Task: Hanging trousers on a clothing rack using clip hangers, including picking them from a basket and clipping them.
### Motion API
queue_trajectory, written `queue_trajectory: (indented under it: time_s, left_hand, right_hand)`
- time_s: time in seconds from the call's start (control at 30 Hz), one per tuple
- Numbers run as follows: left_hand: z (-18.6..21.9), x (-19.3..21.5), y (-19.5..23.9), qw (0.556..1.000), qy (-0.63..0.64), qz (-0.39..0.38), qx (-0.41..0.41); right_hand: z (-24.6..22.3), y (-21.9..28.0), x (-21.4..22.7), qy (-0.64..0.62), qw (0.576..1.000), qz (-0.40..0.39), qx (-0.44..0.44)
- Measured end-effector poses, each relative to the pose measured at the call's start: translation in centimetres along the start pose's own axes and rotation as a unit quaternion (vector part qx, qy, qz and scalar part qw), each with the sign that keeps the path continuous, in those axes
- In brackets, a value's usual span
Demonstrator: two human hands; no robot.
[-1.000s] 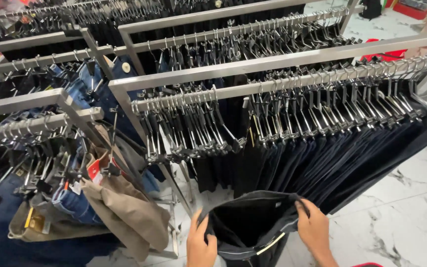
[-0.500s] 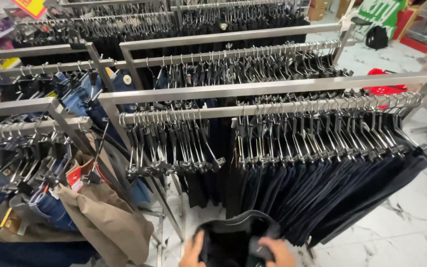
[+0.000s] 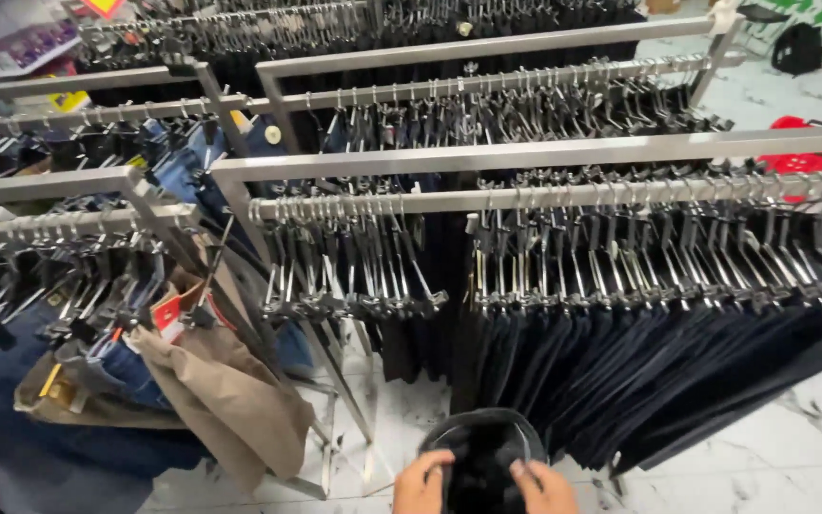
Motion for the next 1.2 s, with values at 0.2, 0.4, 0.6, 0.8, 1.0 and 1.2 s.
queue_trajectory:
  time_s: [0.2, 0.4, 0.6, 0.8, 1.0, 1.2]
  left_hand:
    - [3.8, 1.2, 1.0, 0.939, -0.148, 0.288, -0.117]
    - [6.6, 3.9, 0.5, 0.983, 0.134, 0.129, 0.004]
    - [5.7, 3.2, 0.2, 0.967, -0.238, 0.081, -0.045]
    - [9.4, 5.7, 4.2, 0.901, -0.162, 0.358, -0.185]
    - [4.9, 6.3, -0.2, 0.988, -0.081, 0.027, 0.127]
    - [-1.4, 3.0, 5.4, 0.894, -0.119, 0.367, -0.227]
  right_hand:
    - [-4.1, 2.6, 2.5, 0.017, 0.933, 0.28, 0.226]
    - [-19.6, 5.9, 9.0, -0.014, 1.0, 0.007, -0.013]
    - [-8.2, 3.2, 3.6, 0.136, 0.968, 0.043, 0.205]
    - [-20.7, 5.9, 11.1, 0.014, 0.985, 0.17, 0.029]
    - [-14.8, 4.6, 5.6, 0.232, 0.944, -0.197, 0.13]
    - [-20.3, 7.5, 10.4, -0.03, 0.978, 0.175, 0.108]
Point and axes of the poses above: each hand's wrist, its own y-axis away from the middle knuckle, its own x-axis out of the back of the hand, z = x × y, the point moved 4 cm from there along -y, towards the middle knuckle, and after that the axes turned 4 degrees about -y, right-handed, at the moved point
